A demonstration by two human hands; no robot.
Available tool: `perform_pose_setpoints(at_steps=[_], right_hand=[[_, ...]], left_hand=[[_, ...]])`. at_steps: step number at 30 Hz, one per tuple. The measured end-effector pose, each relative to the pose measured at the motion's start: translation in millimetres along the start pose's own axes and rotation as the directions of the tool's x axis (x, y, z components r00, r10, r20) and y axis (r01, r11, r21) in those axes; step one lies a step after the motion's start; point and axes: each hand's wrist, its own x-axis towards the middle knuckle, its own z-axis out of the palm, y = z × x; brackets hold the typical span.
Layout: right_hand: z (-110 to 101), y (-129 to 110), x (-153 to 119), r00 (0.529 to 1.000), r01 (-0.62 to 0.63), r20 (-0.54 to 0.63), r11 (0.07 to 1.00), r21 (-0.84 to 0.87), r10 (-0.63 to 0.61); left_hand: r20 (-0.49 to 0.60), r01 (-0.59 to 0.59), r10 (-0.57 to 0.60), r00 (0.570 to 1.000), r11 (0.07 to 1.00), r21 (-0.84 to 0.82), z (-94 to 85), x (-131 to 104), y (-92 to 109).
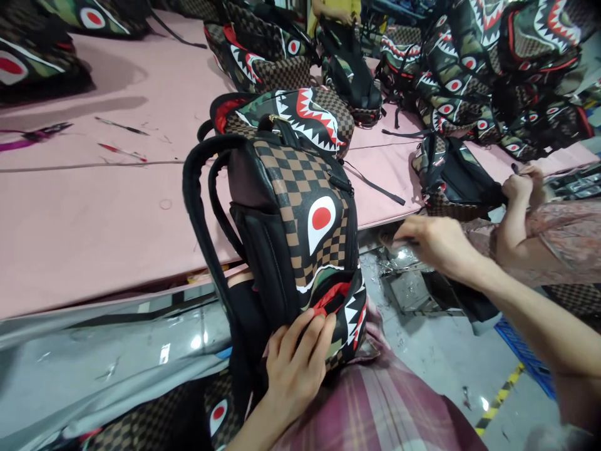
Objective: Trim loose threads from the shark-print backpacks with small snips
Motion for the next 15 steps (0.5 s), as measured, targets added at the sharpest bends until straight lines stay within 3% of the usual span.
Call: perform_pose_setpoints(at_steps=[2,7,11,13,15], right_hand=[[7.4,-11.9,2.8,0.994,0.113,-0.006,0.983,0.146,-0.113],[26.6,-25.9,12.6,0.967,0.251,-0.07,0.872,0.42,-0.244],[45.5,-30.3,17.7,0.898,0.373,-0.043,0.708,0.599,-0.437],[58.4,-25.5,21.0,0.928,0.296,-0.081,0.585,0.755,-0.365],[72.3,-15.3,23.6,0.983,0.163,-0.11,0.431,0.887,-0.145]], left_hand=[[0.026,-0.025,0.026,0.999,0.999,-0.023,0.0,3.1,1.0],[0.08,-0.011,0.01,0.997,1.0,0.011,3.8,26.5,6.3],[0.256,-0.044,0.007,0.967,0.989,0.14,11.5,59.0,9.5],[0.32,-0.068,0.015,0.947,0.986,0.154,16.7,70.5,11.0],[0.319,-0.094,0.046,0.947,0.986,0.138,22.9,75.8,13.2]])
